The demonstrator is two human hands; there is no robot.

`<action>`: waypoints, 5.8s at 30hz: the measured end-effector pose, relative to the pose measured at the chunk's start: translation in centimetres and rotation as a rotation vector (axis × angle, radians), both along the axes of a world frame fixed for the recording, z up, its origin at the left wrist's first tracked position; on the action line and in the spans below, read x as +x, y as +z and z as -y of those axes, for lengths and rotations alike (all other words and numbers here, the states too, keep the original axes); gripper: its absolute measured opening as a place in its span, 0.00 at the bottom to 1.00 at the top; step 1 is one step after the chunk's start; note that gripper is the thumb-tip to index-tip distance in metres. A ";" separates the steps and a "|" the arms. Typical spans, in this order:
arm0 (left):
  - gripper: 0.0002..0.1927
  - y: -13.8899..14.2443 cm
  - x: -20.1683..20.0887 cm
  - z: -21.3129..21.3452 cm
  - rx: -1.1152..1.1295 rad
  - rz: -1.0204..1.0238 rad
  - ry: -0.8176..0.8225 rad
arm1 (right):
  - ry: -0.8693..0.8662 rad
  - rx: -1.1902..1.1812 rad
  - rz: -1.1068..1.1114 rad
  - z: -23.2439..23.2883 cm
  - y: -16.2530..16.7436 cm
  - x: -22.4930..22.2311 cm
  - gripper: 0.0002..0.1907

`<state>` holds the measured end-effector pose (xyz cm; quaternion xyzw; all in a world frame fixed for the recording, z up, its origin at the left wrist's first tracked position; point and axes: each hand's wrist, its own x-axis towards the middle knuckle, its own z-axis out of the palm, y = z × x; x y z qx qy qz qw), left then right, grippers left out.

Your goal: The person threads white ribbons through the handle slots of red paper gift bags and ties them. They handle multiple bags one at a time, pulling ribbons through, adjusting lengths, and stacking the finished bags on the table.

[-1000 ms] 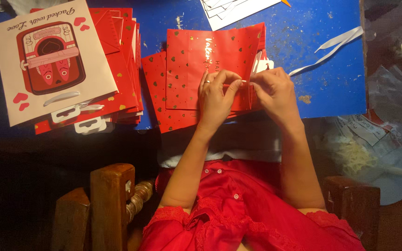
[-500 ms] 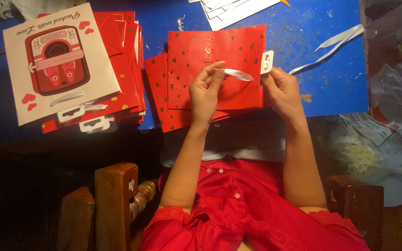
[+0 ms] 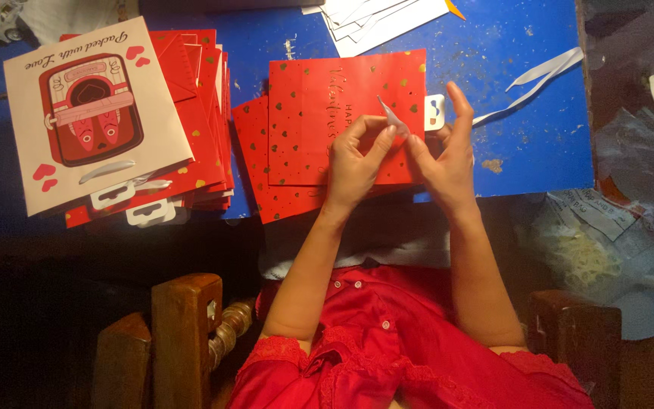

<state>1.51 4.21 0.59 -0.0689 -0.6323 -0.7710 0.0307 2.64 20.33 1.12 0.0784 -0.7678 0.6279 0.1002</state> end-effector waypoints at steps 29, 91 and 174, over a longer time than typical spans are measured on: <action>0.07 0.7 -0.8 2.3 0.207 0.027 0.018 | 0.217 0.256 0.043 -1.0 1.7 1.2 0.08; 0.15 0.5 0.2 9.4 0.513 0.084 0.438 | 0.184 0.164 0.226 -2.5 0.4 0.8 0.09; 0.23 -2.1 -4.2 3.7 -0.103 0.324 -0.403 | -0.182 -0.154 0.157 1.2 -1.2 -1.9 0.04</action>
